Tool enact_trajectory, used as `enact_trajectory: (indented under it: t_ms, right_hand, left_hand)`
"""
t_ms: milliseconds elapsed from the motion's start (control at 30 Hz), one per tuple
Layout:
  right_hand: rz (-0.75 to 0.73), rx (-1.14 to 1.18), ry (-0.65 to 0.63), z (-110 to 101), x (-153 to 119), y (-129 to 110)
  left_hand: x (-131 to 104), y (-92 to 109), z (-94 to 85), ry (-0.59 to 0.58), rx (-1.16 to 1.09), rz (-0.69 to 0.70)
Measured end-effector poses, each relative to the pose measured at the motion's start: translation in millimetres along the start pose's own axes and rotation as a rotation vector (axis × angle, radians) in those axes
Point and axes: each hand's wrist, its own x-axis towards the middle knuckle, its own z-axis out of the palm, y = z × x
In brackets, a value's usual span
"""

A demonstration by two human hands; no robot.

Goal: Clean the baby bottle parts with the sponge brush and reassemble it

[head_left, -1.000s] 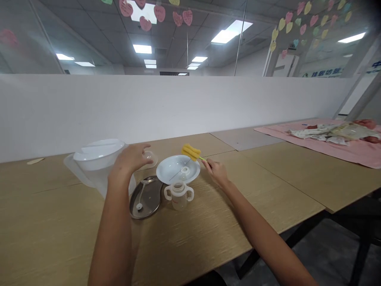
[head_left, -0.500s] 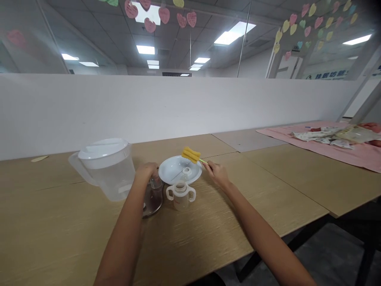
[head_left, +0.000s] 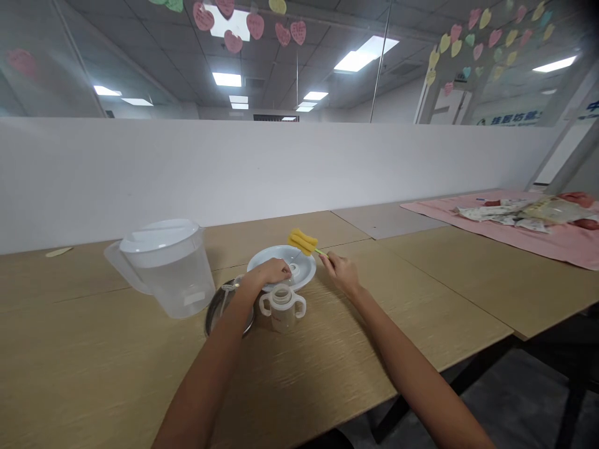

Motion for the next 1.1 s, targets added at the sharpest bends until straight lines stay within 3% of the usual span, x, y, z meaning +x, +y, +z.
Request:
enact_trajectory:
  t_ms: [100,533,767,967,1100]
  right_hand:
    - [-0.008,0.014,0.004,-0.3,0.4,-0.3]
    - [0.027,-0.004,-0.018,-0.6,0.9,-2.1]
    - [0.043,-0.029,-0.055,-0.2,1.3,-1.9]
    - [0.010,-0.012,-0.128,2.5,0.3,-2.6]
    - [0.053,-0.059,-0.147,5.1,0.6,-0.8]
  left_hand:
    - [3.4,-2.3,8.1,-0.031,0.003,0.001]
    - [12.9,-6.8,20.1,0.043,0.004,-0.096]
    - [-3.2,-11.2,-7.5,0.125,-0.055,-0.001]
    - [-28.3,-5.0,-37.3,0.230,-0.377,0.183]
    - [-42.8,1.6,-50.5,0.185,-0.518,0.264]
